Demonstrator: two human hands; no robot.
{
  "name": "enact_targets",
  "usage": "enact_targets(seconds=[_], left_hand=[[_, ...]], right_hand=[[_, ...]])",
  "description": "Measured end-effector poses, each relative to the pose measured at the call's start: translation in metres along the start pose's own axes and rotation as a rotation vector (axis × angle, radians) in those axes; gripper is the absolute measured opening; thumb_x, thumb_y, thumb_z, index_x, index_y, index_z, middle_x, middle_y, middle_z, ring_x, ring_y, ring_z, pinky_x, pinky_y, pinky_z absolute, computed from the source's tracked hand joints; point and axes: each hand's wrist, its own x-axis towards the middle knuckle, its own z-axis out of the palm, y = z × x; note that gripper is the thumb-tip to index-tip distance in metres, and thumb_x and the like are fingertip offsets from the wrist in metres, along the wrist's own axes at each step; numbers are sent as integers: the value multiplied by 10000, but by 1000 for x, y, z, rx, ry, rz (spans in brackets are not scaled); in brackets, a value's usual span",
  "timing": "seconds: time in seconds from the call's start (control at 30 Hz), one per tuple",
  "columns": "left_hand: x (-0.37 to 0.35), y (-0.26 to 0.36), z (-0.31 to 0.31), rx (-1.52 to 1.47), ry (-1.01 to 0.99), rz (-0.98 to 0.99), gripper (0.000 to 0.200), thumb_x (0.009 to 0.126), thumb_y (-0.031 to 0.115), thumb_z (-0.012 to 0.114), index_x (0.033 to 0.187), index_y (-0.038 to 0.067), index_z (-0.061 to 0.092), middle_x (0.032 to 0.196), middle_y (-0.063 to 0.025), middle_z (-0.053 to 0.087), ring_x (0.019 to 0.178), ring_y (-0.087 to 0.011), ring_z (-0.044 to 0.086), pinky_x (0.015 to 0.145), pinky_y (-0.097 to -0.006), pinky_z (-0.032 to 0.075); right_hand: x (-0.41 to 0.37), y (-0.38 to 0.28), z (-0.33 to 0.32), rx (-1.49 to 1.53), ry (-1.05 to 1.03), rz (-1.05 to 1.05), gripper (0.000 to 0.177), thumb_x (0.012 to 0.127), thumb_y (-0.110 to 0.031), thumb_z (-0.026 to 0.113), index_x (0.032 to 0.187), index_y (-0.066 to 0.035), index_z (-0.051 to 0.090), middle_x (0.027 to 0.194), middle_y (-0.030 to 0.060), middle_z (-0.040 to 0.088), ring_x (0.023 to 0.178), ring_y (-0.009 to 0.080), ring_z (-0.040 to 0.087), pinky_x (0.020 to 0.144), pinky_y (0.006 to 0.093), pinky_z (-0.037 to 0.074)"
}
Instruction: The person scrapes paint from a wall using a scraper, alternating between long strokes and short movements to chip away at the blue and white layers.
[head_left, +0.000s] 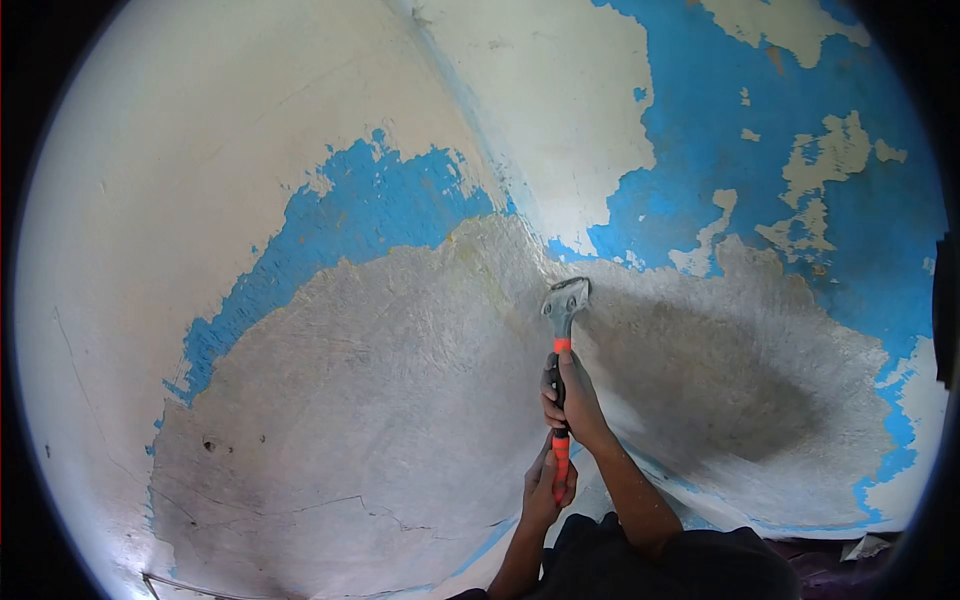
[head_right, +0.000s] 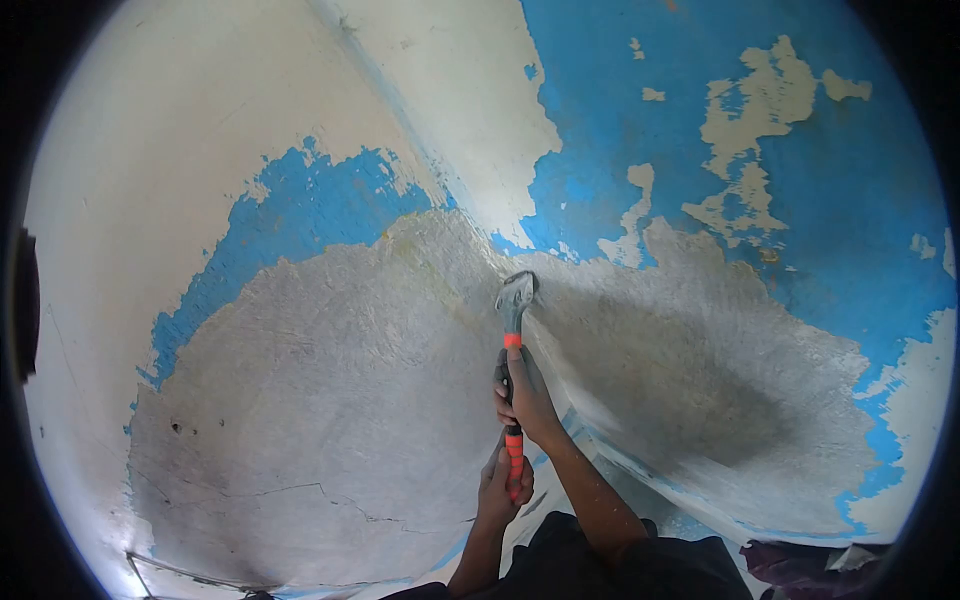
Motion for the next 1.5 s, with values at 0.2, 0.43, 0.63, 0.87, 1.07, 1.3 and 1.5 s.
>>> enact_targets(seconds=[0.2, 0.43, 0.63, 0.87, 1.07, 1.3, 1.5], left_hand=[[-26, 34, 31, -132, 2, -105, 556, 1039, 405, 348, 1485, 84, 267, 688, -28, 461, 436, -79, 364, 406, -213, 309], [-36, 43, 48, -159, 40, -161, 521, 1041, 411, 327, 1446, 87, 276, 685, -28, 442, 416, -83, 344, 396, -214, 291], [-49, 50, 57, -141, 25, -179, 554, 1045, 402, 323, 1492, 86, 236, 717, -30, 447, 452, -84, 366, 425, -215, 316], [-39, 58, 72, -343, -9, -163, 563, 1042, 409, 335, 1501, 98, 234, 735, -35, 452, 469, -83, 374, 433, -203, 327], [-51, 52, 63, -264, -43, -255, 535, 1041, 409, 336, 1495, 138, 256, 743, -40, 454, 486, -80, 383, 441, -201, 342], [-55, 69, 68, -234, -93, -227, 545, 1053, 360, 291, 1526, 128, 155, 743, -57, 447, 460, -91, 377, 433, -215, 344], [-53, 67, 71, -248, -126, -184, 583, 1044, 380, 327, 1540, 149, 127, 759, -36, 451, 487, -77, 402, 446, -200, 334]], right_hand=[[-10, -18, 14, 153, -19, 55, 386, 991, -520, 413, 959, -136, 439, 627, -32, 377, 376, 62, 287, 338, 221, 253], [-11, -29, 21, 132, -29, 105, 384, 999, -517, 391, 966, -142, 465, 582, -48, 330, 347, 57, 239, 313, 225, 219], [-20, -30, 23, 129, 18, 143, 387, 1002, -517, 386, 957, -145, 486, 554, -62, 304, 339, 50, 223, 308, 220, 209], [-8, -50, 32, -2, 34, 161, 442, 995, -534, 392, 875, -113, 449, 548, -55, 302, 347, 53, 251, 319, 226, 227], [-22, -45, 28, -1, 97, 174, 433, 997, -529, 391, 920, -109, 461, 549, -55, 296, 347, 48, 240, 316, 225, 225], [-23, -47, 31, -15, 121, 175, 435, 1000, -527, 383, 933, -106, 470, 545, -63, 291, 331, 40, 222, 293, 216, 211], [-18, -53, 32, -29, 89, 169, 431, 1002, -517, 388, 933, -102, 482, 541, -61, 292, 322, 34, 223, 280, 211, 212]])
